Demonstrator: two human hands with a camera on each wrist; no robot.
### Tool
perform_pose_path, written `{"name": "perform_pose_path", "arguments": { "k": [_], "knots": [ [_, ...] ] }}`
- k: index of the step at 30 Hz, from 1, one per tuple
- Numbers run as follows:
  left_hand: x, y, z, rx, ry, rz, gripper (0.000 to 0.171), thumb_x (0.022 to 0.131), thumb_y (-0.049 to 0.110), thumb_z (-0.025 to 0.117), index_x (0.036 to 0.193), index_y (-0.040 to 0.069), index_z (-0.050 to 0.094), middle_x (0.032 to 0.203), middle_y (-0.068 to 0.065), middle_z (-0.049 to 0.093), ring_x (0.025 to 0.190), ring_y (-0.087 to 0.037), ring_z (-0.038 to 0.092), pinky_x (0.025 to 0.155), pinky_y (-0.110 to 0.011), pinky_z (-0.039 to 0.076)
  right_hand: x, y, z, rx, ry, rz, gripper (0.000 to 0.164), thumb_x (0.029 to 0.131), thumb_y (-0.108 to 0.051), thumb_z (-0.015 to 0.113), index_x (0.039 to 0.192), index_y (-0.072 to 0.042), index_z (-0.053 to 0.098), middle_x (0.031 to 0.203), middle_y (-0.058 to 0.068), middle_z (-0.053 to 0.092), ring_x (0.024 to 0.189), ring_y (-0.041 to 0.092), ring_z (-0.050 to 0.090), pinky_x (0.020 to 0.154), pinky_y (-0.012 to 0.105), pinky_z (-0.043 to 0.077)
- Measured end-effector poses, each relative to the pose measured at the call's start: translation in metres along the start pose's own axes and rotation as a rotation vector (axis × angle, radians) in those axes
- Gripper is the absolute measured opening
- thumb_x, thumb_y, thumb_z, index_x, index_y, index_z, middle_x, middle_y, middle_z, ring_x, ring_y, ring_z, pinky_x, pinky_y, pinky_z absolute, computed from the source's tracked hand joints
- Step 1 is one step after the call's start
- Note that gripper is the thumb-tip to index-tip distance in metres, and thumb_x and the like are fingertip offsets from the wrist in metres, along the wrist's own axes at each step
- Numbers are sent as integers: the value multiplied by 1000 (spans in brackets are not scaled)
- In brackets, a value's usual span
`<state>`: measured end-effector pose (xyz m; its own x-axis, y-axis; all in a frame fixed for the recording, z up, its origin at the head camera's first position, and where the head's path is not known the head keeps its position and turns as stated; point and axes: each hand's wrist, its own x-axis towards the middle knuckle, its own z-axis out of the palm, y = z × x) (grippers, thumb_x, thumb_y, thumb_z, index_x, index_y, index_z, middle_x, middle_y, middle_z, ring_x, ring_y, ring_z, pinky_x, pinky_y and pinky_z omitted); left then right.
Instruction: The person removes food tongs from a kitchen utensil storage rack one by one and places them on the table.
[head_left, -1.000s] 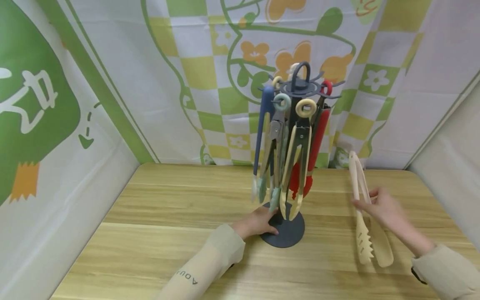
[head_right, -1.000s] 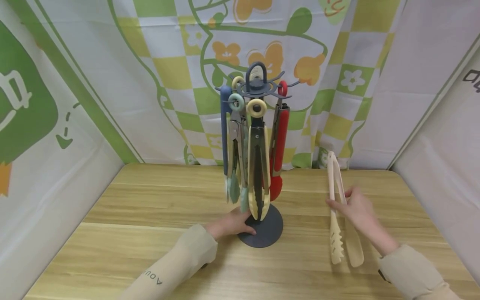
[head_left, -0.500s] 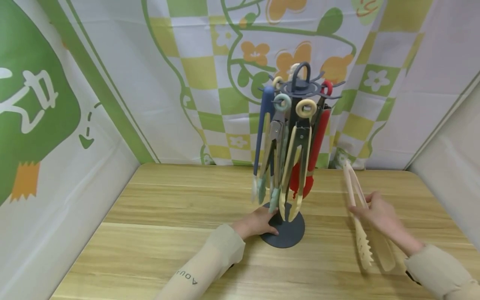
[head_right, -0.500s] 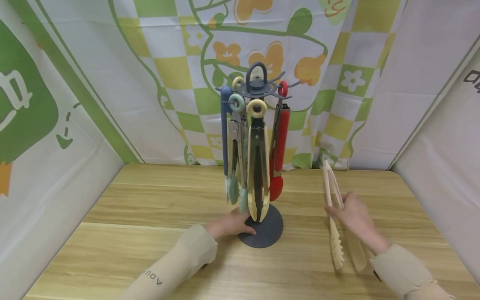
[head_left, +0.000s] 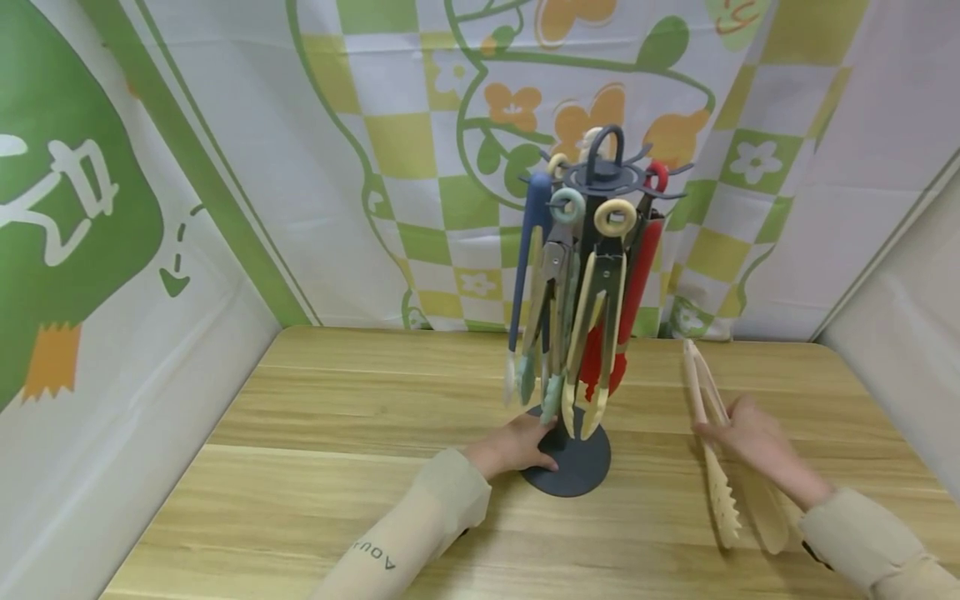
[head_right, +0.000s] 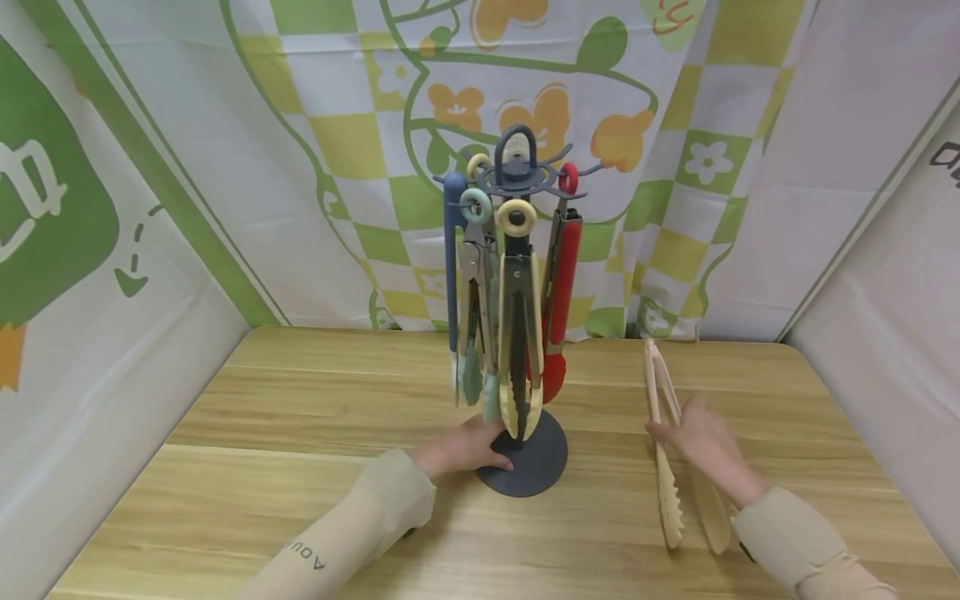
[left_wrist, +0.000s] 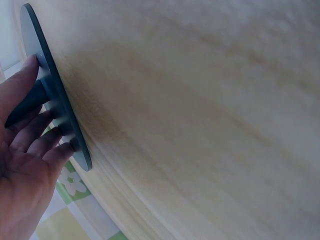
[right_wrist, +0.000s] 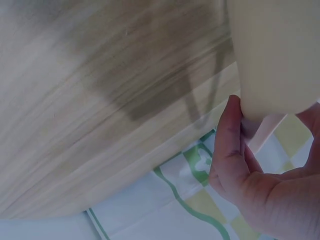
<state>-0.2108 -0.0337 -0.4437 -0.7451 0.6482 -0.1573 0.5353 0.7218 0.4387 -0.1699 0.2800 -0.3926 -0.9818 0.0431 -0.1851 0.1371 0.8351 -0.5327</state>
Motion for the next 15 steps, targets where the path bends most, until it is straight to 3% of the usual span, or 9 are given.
{"name": "perform_pose_path", "arguments": {
  "k": [6, 15],
  "knots": [
    [0, -1, 1, 24, 11, 9, 72, 78, 26, 75, 134, -5, 42, 130, -15, 51, 120, -23, 49, 97, -24, 39, 3, 2, 5, -15, -15, 25, 51, 81, -35, 65, 91, 9, 42, 70, 12, 48, 61, 23, 48, 49, 32, 44],
    [2, -3, 4, -24, 8, 4, 73, 77, 24, 75, 134, -5, 41, 131, -16, 50, 121, -22, 48, 97, -24, 38, 4, 6, 10, -13, -13, 24, 44, 78, -33, 68, 80, 5, 45, 65, 9, 47, 56, 20, 47, 46, 31, 42]
  ]
}}
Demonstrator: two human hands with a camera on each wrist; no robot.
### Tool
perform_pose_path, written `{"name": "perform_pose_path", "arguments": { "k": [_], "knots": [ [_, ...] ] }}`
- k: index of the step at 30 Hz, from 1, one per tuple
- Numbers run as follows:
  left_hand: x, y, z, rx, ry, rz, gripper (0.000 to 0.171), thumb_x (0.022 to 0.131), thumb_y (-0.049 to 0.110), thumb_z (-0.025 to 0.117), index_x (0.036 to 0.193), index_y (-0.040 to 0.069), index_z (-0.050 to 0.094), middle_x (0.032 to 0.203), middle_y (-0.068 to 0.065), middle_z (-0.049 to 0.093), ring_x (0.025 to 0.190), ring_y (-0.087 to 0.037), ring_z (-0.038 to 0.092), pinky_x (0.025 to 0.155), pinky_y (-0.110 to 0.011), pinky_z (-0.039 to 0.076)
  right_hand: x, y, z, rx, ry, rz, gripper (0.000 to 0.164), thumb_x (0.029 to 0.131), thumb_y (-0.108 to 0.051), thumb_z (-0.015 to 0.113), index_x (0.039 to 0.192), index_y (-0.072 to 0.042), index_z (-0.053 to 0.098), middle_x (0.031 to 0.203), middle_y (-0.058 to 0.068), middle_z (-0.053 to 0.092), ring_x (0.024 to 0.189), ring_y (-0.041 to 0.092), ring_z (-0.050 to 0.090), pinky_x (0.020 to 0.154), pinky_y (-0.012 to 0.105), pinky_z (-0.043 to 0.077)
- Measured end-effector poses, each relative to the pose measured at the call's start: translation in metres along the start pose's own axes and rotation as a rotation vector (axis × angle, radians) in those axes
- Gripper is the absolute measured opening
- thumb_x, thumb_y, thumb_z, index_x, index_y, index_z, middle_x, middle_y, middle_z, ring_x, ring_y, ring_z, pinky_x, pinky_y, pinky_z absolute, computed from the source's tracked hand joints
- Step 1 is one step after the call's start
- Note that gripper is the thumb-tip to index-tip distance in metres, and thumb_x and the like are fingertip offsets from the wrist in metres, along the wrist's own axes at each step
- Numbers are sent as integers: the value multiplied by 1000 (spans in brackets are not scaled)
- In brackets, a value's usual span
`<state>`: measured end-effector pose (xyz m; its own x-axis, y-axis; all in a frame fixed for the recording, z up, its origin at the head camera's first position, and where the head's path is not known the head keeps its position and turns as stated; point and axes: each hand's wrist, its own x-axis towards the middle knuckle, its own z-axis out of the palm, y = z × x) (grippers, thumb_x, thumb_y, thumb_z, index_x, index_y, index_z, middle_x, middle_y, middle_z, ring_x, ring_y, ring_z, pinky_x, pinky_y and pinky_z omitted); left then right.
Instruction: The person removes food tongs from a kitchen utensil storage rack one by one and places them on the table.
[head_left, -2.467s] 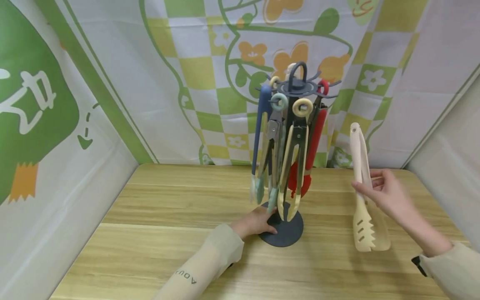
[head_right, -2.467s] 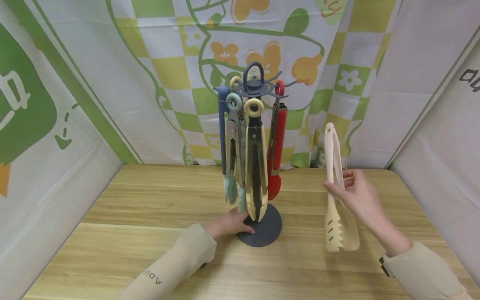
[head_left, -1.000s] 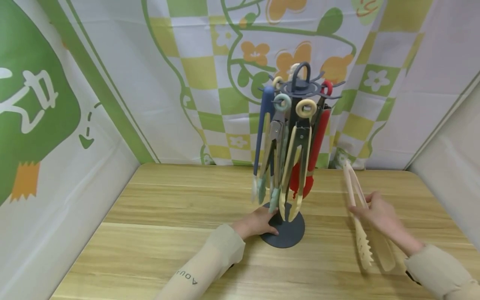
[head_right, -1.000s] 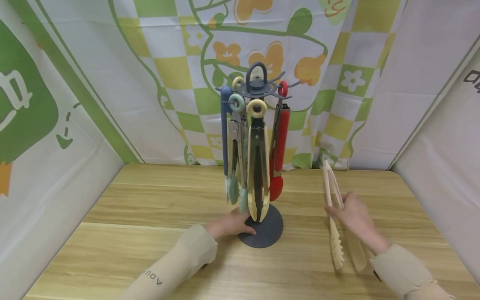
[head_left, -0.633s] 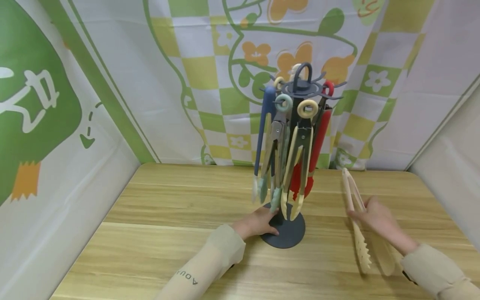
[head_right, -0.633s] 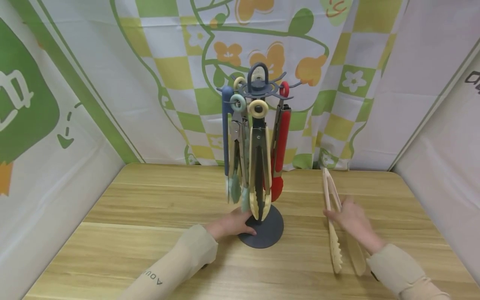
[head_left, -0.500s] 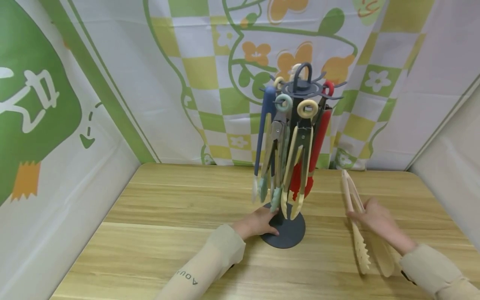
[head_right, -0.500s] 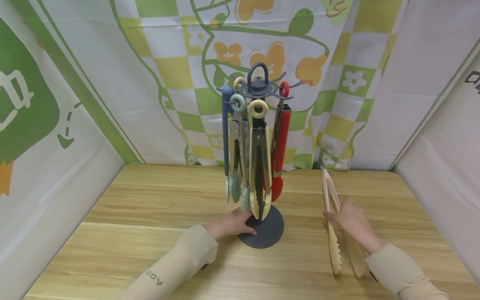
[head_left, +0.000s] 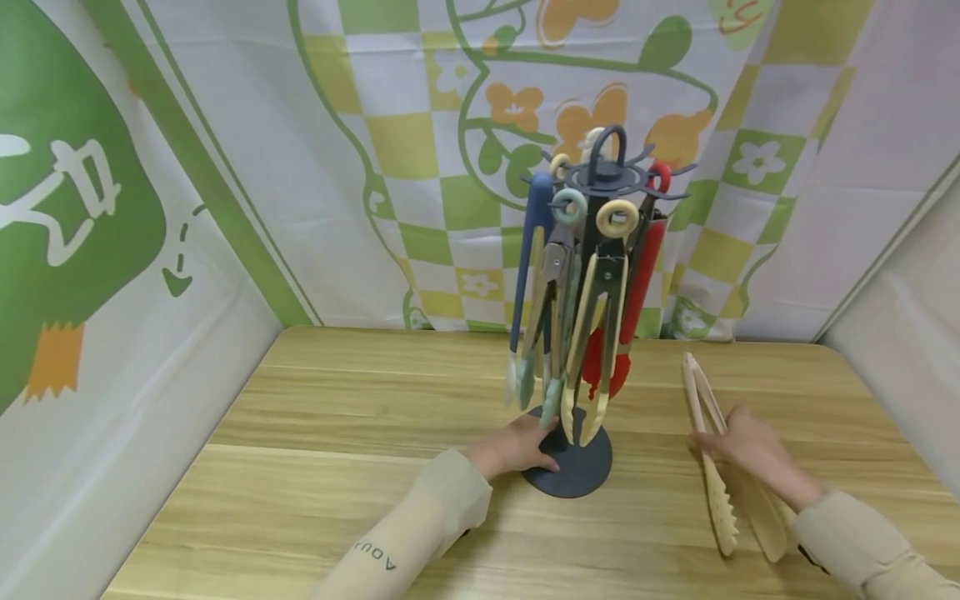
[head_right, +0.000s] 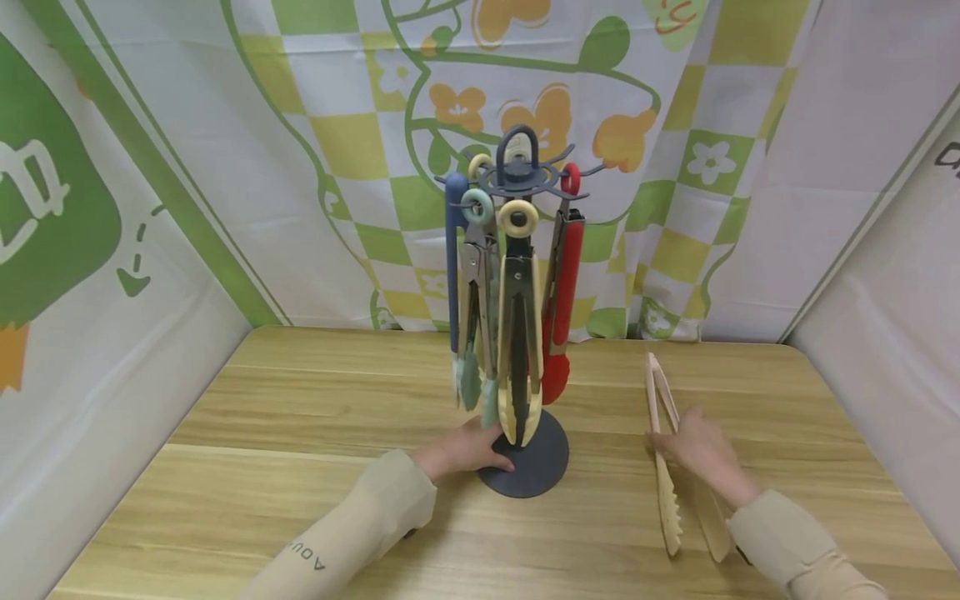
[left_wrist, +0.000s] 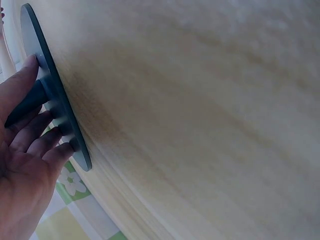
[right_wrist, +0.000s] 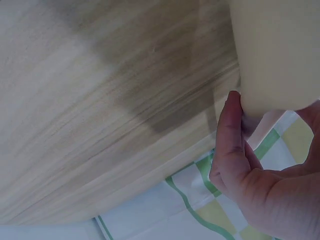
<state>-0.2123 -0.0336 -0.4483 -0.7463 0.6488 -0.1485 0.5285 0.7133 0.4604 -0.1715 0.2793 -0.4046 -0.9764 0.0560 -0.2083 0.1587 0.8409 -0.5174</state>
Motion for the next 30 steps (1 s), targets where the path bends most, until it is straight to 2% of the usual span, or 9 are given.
{"name": "perform_pose_path", "arguments": {
  "k": [13, 18, 24, 30],
  "knots": [
    [-2, 2, -3, 27, 10, 20, 72, 78, 24, 75, 134, -5, 42, 129, -16, 52, 119, -23, 49, 96, -23, 39, 4, 6, 10, 10, -12, -22, 37, 77, -32, 69, 58, -8, 49, 48, -3, 40, 42, 7, 32, 38, 21, 29],
    [-2, 2, -2, 16, 18, 14, 71, 77, 24, 76, 132, -6, 43, 129, -17, 52, 118, -22, 50, 95, -23, 40, 5, 6, 12, 7, -18, -12, 38, 77, -32, 69, 55, -11, 46, 47, -5, 37, 41, 6, 30, 38, 20, 28],
    [-2, 3, -2, -16, -17, -19, 72, 78, 24, 74, 135, -5, 41, 134, -16, 48, 122, -22, 46, 96, -24, 39, 5, 7, 13, 10, -29, -20, 37, 77, -30, 68, 54, -11, 47, 45, -6, 37, 40, 6, 29, 37, 19, 27],
    [-2, 3, -2, 8, -2, -6, 71, 78, 24, 75, 134, -4, 43, 131, -15, 51, 120, -22, 48, 96, -23, 39, 4, 7, 13, -3, -32, -31, 38, 78, -31, 68, 53, -12, 46, 45, -7, 35, 40, 6, 28, 37, 19, 27]
  ]
}}
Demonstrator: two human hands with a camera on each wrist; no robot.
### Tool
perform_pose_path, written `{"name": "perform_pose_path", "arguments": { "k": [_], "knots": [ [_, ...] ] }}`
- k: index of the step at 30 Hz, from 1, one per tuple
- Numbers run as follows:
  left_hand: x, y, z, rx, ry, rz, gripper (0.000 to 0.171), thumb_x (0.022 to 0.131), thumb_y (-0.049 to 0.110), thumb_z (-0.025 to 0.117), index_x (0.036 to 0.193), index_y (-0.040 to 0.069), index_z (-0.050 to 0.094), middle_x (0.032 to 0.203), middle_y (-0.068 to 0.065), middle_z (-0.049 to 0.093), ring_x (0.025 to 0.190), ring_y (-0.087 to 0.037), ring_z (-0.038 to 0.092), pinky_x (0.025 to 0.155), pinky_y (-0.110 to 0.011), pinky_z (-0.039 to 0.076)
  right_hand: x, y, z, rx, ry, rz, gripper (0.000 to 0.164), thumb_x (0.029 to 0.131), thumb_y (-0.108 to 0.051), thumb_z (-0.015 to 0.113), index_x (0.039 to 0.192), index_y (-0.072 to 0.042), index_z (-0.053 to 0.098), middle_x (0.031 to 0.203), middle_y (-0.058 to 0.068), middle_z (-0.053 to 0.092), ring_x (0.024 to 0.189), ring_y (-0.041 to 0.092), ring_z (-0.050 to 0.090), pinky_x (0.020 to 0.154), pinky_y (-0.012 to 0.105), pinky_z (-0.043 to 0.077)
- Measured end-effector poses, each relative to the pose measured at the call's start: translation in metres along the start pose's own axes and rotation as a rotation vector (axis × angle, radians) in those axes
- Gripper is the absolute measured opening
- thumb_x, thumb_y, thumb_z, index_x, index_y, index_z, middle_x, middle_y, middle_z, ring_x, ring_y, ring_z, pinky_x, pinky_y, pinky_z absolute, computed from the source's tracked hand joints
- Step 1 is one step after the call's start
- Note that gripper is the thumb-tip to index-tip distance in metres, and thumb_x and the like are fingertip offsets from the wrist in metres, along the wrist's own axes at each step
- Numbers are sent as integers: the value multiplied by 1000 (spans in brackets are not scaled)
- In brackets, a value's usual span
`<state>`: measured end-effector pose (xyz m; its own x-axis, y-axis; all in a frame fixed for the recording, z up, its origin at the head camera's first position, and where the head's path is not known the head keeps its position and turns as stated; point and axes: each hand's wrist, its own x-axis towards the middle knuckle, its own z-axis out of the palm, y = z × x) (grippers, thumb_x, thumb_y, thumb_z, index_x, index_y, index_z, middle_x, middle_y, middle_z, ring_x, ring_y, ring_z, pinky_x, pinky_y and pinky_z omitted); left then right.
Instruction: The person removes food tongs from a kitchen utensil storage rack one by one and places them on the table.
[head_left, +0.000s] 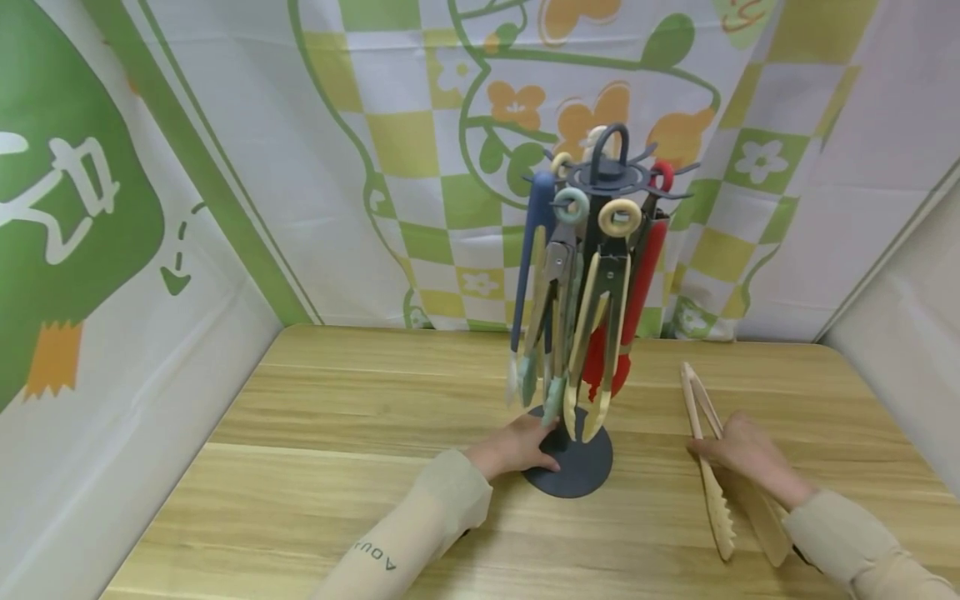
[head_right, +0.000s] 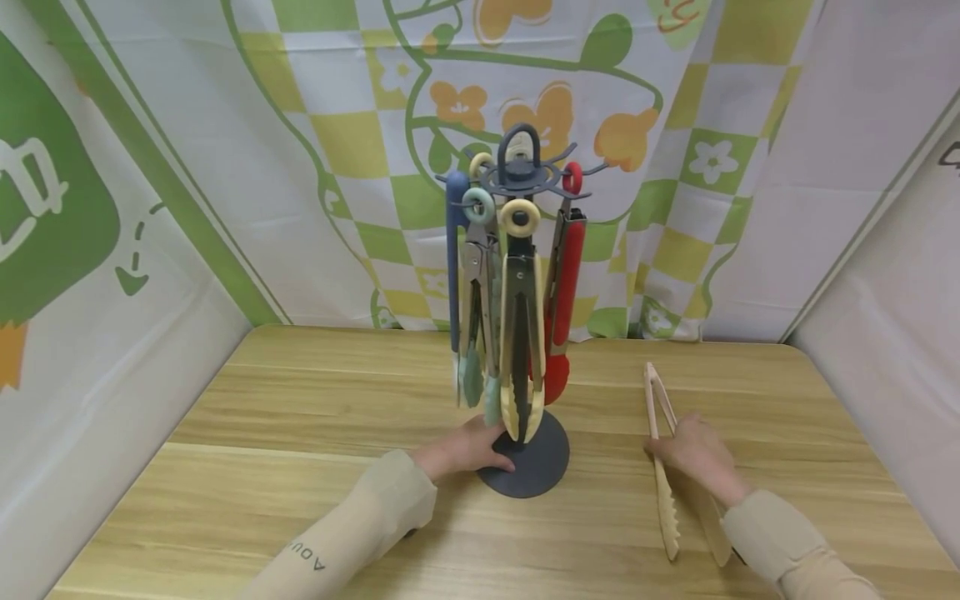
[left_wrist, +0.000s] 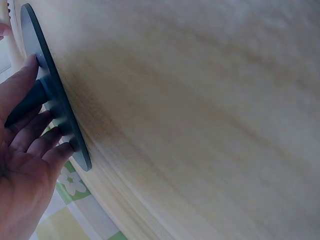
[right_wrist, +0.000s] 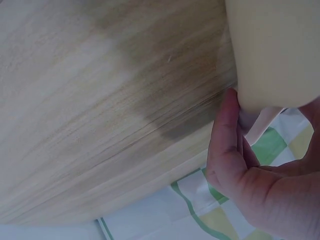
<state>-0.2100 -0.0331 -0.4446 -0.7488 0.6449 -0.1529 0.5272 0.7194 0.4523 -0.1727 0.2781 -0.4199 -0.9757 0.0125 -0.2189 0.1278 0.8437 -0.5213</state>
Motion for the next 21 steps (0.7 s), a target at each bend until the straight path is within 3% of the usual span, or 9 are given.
{"name": "perform_pose_path", "arguments": {
  "k": [15, 21],
  "knots": [
    [0, 0, -1, -10, -6, -19, 71, 78, 25, 75, 134, -4, 43, 133, -16, 49, 121, -23, 47, 96, -24, 40, 2, -2, 1, 1, -14, 19, 40, 77, -35, 68, 53, -15, 42, 46, -7, 33, 41, 6, 27, 37, 19, 26],
    [0, -1, 1, -30, -13, -28, 72, 78, 24, 74, 136, -4, 40, 134, -15, 47, 123, -22, 45, 96, -24, 39, -2, -6, -4, -68, 1, 21, 48, 79, -44, 65, 68, -2, 44, 58, 4, 40, 48, 14, 36, 41, 26, 33]
  ]
}}
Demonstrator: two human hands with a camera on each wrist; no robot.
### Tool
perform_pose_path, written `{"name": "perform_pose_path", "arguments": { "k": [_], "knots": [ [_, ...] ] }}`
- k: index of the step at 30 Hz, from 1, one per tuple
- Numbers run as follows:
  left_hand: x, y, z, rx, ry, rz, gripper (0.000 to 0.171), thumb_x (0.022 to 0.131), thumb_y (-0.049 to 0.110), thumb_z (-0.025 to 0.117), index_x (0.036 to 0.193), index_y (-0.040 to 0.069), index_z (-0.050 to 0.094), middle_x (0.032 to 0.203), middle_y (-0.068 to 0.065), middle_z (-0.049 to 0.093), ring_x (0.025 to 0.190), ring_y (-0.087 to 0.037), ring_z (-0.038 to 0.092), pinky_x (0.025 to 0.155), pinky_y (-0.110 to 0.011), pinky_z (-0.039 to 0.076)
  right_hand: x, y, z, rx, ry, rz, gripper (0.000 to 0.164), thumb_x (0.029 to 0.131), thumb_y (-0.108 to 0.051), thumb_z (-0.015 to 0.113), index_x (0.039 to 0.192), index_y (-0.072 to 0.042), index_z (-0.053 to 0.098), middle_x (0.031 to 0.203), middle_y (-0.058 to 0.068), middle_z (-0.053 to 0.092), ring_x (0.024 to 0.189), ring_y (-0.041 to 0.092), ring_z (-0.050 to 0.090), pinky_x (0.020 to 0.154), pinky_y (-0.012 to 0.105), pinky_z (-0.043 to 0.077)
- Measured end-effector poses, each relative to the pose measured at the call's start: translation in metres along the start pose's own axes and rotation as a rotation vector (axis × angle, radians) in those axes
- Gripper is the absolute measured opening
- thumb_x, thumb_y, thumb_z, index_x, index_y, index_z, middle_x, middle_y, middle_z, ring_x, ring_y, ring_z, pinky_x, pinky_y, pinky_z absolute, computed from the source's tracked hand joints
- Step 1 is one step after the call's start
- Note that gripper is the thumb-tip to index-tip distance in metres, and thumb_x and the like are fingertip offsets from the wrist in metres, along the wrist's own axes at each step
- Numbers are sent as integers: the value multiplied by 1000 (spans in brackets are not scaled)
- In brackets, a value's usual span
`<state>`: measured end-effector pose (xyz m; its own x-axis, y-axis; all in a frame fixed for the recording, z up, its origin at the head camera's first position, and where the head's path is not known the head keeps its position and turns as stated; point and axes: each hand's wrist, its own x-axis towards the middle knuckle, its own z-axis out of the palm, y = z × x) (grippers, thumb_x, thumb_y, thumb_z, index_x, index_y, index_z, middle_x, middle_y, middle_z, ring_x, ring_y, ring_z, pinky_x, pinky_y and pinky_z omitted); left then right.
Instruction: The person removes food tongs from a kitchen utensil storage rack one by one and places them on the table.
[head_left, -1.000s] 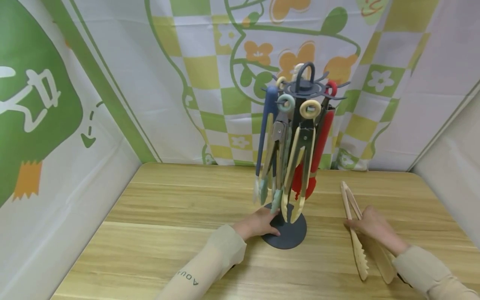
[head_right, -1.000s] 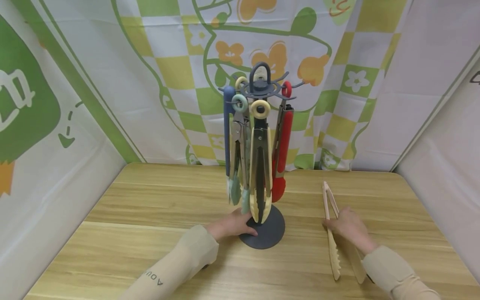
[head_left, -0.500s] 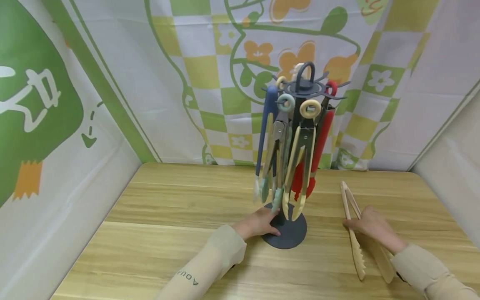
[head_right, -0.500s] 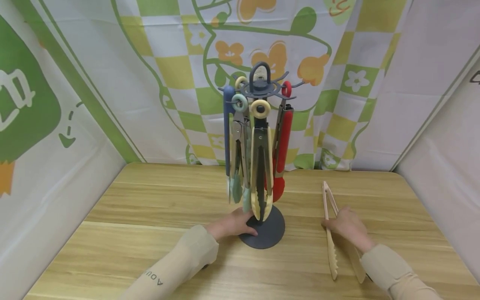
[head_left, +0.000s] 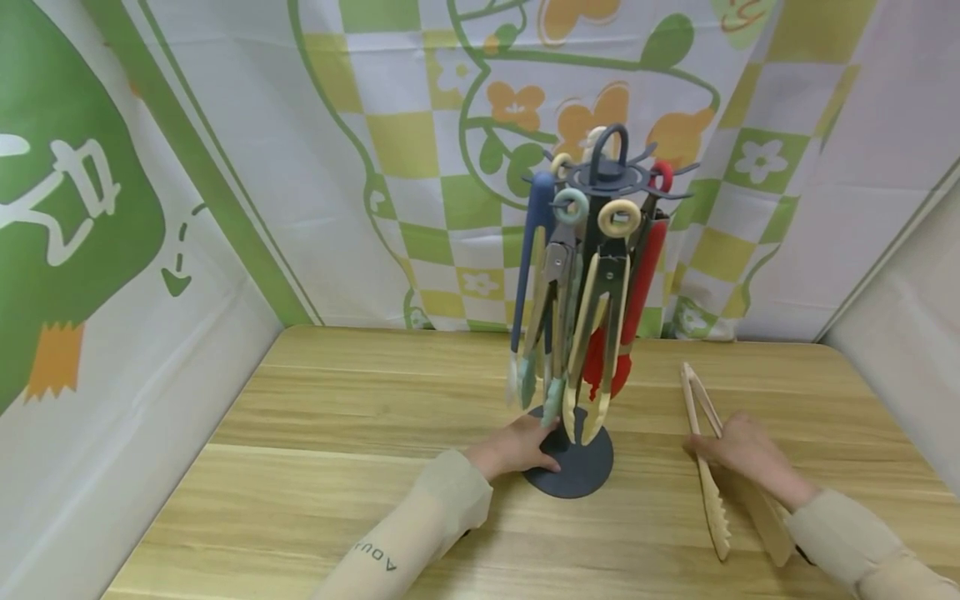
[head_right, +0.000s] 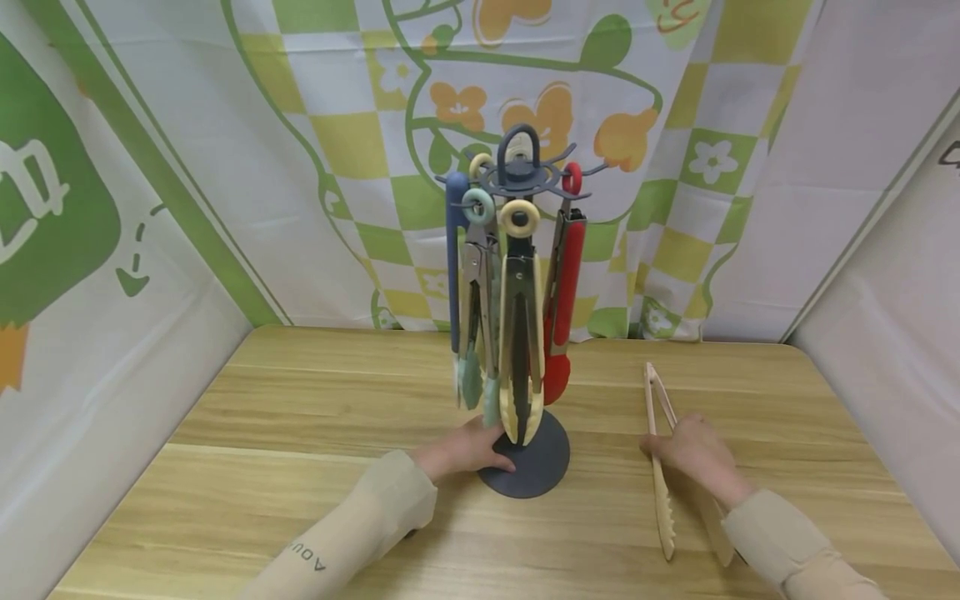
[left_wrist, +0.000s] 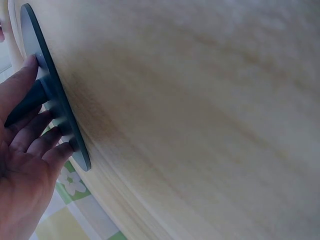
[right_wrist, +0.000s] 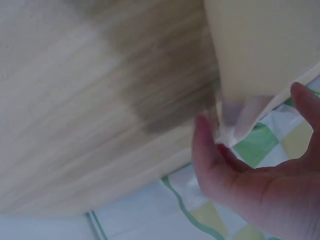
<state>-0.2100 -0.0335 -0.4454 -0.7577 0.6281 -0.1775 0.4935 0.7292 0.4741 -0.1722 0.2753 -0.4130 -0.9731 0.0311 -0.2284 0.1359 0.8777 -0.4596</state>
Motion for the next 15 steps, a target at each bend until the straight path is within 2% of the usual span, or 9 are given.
{"name": "perform_pose_path", "arguments": {
  "k": [2, 5, 8, 10, 15],
  "knots": [
    [0, 0, 0, -4, -6, -6, 72, 79, 24, 74, 136, -3, 40, 135, -14, 47, 123, -21, 45, 97, -24, 39, -1, -3, -3, -50, 24, -18, 52, 81, -46, 63, 74, 3, 44, 65, 11, 44, 53, 20, 42, 44, 31, 37],
    [-1, 0, 0, 0, -10, -8, 73, 79, 25, 73, 137, -2, 39, 135, -13, 47, 124, -21, 45, 97, -24, 38, 0, -8, -8, -104, 63, -65, 63, 84, -43, 62, 88, 17, 46, 78, 28, 50, 65, 34, 51, 55, 43, 46],
    [-1, 1, -1, 13, 1, 7, 72, 79, 25, 74, 136, -3, 40, 133, -14, 49, 122, -22, 46, 98, -24, 38, 1, -13, -11, -112, 104, -132, 71, 84, -38, 63, 107, 27, 42, 95, 40, 49, 79, 44, 53, 69, 53, 46],
    [-1, 1, -2, 19, 11, 19, 72, 78, 24, 75, 135, -4, 41, 131, -15, 50, 121, -22, 47, 97, -24, 39, 1, -17, -12, -105, 119, -174, 75, 84, -34, 64, 116, 28, 37, 103, 43, 47, 87, 48, 52, 74, 56, 44],
    [-2, 3, -2, 27, 17, 25, 72, 77, 24, 76, 134, -5, 42, 130, -15, 52, 120, -22, 49, 96, -23, 39, -3, -29, -16, -112, 120, -282, 69, 82, -27, 66, 119, 25, 39, 114, 43, 45, 101, 54, 46, 84, 60, 40]
  ]
}}
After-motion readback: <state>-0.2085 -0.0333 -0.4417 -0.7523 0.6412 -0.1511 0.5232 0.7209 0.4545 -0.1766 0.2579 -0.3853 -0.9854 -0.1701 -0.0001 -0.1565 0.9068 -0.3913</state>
